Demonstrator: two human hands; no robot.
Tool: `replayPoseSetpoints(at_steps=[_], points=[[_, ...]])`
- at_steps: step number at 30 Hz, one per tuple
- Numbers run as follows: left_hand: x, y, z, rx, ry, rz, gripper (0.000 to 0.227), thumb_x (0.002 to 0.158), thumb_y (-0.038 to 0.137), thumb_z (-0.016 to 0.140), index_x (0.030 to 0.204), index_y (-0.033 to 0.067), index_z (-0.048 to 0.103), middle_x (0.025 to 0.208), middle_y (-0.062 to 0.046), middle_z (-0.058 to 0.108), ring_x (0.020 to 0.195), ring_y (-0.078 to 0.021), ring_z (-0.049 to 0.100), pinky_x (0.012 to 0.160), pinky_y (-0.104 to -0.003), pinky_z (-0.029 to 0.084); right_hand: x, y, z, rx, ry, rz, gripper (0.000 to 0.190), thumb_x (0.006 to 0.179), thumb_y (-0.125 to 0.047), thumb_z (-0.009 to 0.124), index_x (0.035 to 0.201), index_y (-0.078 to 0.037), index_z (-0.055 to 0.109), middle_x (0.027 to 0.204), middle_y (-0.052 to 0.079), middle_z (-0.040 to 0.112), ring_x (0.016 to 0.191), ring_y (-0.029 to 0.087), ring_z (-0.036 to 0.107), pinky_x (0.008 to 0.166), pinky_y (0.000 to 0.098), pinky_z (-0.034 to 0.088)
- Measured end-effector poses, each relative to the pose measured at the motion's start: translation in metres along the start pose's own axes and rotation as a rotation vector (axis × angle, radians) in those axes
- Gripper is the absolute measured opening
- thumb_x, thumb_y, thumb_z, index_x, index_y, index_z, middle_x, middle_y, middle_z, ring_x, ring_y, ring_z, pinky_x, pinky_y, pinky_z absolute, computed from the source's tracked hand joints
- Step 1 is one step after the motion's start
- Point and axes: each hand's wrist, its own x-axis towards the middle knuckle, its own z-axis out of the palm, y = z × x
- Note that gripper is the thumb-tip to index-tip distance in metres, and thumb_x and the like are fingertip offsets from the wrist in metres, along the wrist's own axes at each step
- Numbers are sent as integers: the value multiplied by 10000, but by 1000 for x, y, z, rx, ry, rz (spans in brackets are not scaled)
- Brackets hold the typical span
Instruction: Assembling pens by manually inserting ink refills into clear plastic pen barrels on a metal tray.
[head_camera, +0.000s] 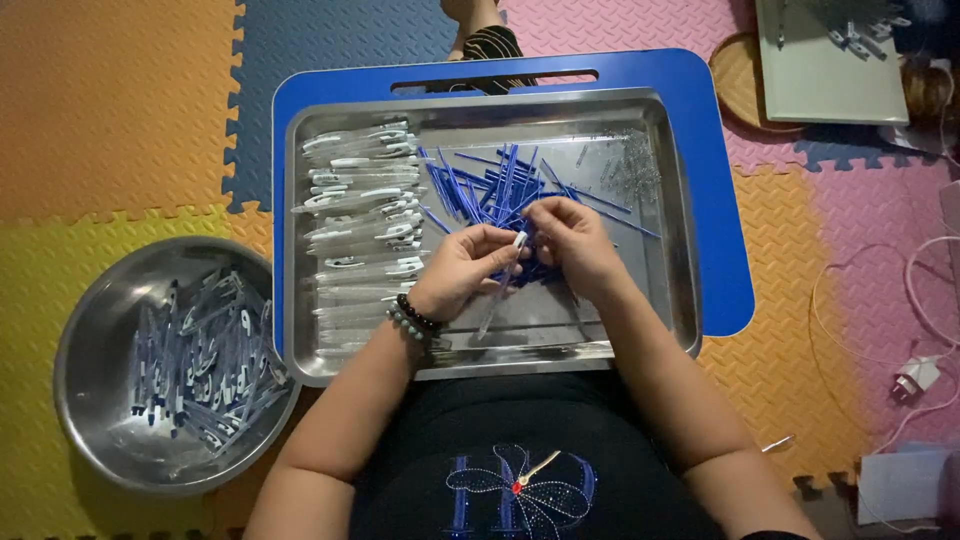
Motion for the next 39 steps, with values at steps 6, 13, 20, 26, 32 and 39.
replayPoseSetpoints(at_steps=[6,13,20,26,32,39], points=[[-17,18,6,20,-113,-18,508,1021,110,833,1500,36,682,1135,-171,834,892,-236,849,681,-381,764,5,-31,-10,138,220,-256,225,1203,-287,606,1266,-97,711,1006,47,682,806,120,656,575,197,577],[-1,11,-9,-75,-63,13,397,1057,132,805,1444,73,740,1133,-193,848,876,-323,867,698,-448,757,-6,-23,1,-274,155,-328,263,1105,-248,804,1314,-92,769,958,71,709,788,123,646,547,230,549],[3,3,-10,-159,-3,-40,408,1018,206,873,1385,77,749,1016,-179,829,744,-373,848,609,-455,736,-13,-1,15,-143,-65,-57,334,1186,-343,634,1331,-67,754,850,86,702,688,137,651,457,233,513],[-3,12,-6,-200,-23,-71,419,1023,266,873,1342,53,706,881,-85,748,653,-267,818,530,-338,698,-12,3,10,17,-165,196,335,1185,-381,643,1155,-57,725,797,46,595,665,171,635,471,271,495],[3,6,-12,-158,-84,-67,455,1020,327,869,1335,64,671,900,-119,758,666,-298,830,560,-395,709,-1,7,4,124,-133,254,172,1147,-274,704,1160,-104,684,897,37,670,727,155,733,507,234,537],[8,-3,-20,-255,-229,-19,385,1073,249,791,1338,24,626,987,-245,801,681,-332,837,592,-446,723,15,3,-21,314,-41,251,275,1173,-385,636,1267,-134,699,1046,58,794,899,174,822,681,253,657]])
